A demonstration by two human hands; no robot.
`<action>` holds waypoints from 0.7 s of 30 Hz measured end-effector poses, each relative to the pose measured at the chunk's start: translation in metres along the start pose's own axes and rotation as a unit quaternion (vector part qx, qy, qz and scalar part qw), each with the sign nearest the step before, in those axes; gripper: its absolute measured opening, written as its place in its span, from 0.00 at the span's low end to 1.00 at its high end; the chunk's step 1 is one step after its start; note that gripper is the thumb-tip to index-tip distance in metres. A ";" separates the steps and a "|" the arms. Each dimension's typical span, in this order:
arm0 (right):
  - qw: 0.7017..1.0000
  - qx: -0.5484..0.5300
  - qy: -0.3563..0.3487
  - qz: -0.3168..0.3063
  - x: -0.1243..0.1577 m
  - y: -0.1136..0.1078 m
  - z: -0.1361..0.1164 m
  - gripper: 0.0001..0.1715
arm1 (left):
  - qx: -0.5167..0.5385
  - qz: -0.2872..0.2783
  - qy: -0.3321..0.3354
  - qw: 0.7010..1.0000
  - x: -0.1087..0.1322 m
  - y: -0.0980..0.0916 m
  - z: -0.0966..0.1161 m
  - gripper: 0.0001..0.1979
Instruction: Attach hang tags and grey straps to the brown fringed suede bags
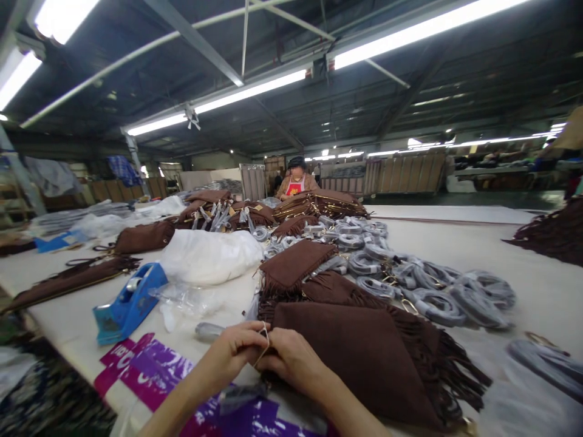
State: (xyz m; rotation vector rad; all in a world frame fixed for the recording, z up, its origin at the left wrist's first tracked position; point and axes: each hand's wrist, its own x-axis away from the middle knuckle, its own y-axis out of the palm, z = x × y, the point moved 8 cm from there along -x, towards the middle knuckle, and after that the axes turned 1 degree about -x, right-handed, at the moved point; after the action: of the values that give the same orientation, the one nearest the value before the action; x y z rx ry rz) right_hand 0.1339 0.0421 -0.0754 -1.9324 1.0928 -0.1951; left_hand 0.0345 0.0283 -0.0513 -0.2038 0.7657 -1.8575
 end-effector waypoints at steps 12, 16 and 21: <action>0.964 -0.255 0.059 0.049 -0.003 -0.004 0.032 0.17 | -0.191 0.119 -0.103 0.969 0.057 -0.126 -0.050 0.09; 0.941 -0.325 0.086 0.046 -0.004 -0.015 0.030 0.11 | -0.352 0.169 -0.050 0.919 0.048 -0.104 -0.020 0.14; 0.895 -0.413 0.072 0.149 0.012 -0.098 0.021 0.07 | -0.389 -0.022 0.049 0.920 0.023 0.033 0.034 0.17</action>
State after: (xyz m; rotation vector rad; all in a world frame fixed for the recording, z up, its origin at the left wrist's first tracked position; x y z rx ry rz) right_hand 0.2120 0.0681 -0.0174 -2.4549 1.7466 0.3675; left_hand 0.0671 -0.0133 -0.0491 -0.6366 1.5572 -1.5207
